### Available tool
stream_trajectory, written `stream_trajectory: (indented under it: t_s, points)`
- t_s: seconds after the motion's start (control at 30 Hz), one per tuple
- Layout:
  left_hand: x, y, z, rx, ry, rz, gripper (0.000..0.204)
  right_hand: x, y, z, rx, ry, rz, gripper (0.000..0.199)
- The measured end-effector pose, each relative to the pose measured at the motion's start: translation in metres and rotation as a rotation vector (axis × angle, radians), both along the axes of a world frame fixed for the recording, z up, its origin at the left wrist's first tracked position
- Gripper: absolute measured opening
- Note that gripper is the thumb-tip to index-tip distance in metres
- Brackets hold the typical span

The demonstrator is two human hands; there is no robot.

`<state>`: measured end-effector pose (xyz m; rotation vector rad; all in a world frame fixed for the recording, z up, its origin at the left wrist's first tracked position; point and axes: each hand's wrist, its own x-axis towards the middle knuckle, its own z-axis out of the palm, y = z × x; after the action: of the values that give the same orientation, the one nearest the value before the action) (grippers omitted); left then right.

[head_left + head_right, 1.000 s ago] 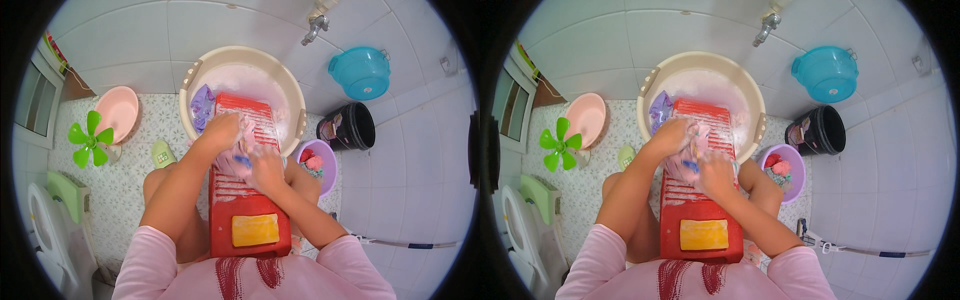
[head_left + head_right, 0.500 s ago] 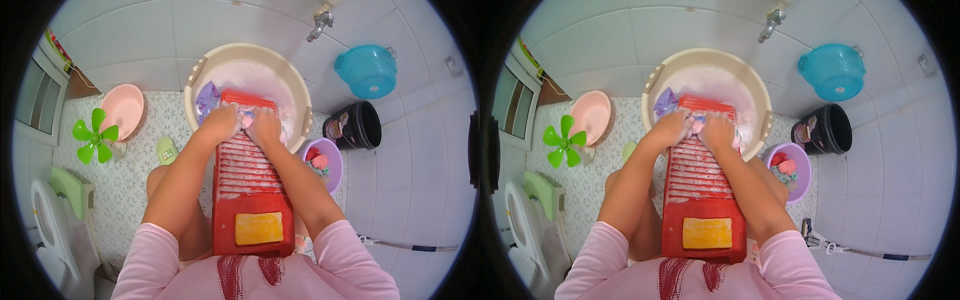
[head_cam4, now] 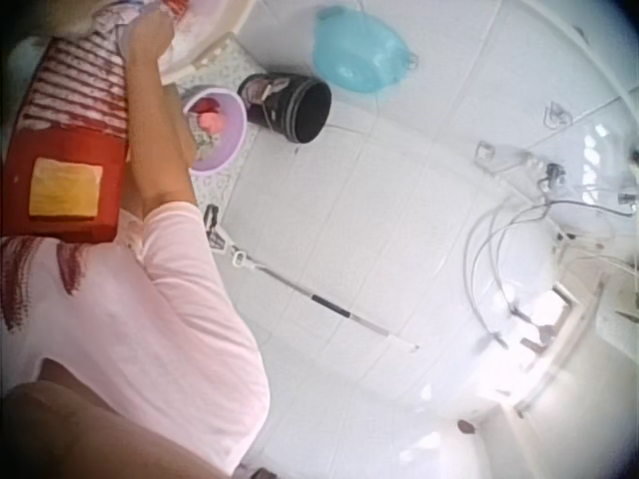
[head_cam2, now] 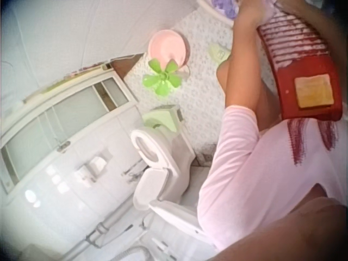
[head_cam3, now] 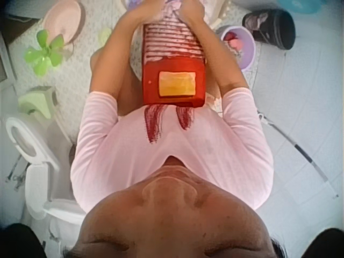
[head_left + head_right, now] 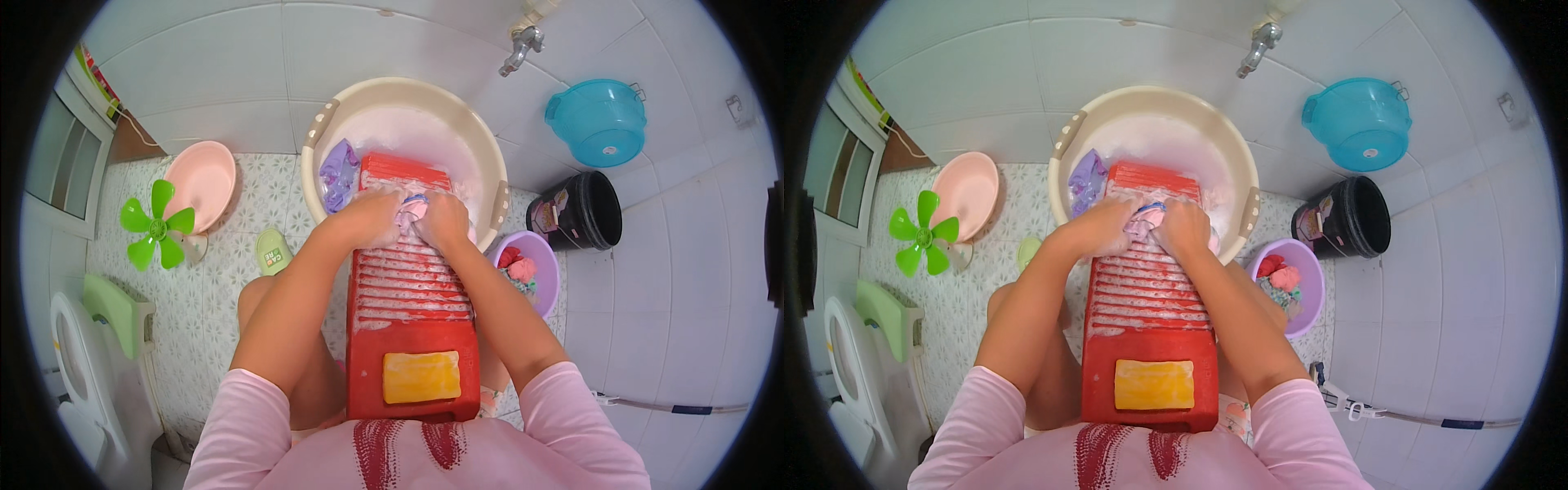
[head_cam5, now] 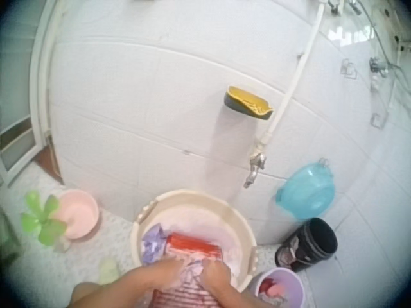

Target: The person rubs clothes against a washboard in a basin of soapy water by hand, scrubbing several different pieces of clothing one by one and moving them in and out of the water.

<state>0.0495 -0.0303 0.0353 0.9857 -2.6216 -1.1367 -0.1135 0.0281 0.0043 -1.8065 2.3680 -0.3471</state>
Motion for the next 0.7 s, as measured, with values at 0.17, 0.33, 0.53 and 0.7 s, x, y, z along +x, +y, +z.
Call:
stream_trajectory:
  t_s: [0.17, 0.33, 0.53, 0.7]
  points:
    - [-0.009, 0.003, -0.018, -0.284, 0.163, 0.01, 0.066, -0.015, -0.001, 0.022, 0.077, -0.241, 0.171, 0.03]
    - [-0.022, -0.003, -0.009, -0.049, 0.103, 0.009, 0.045, -0.022, 0.016, 0.051, 0.09, -0.539, 0.182, 0.037]
    - [-0.027, 0.011, 0.03, 0.81, 0.486, 0.138, 0.03, -0.036, 0.036, 0.037, -0.123, -0.343, 0.139, 0.042]
    - [-0.029, 0.011, 0.006, 1.004, 0.981, 0.147, 0.029, -0.041, 0.053, 0.019, -0.207, -1.235, 0.001, 0.044]
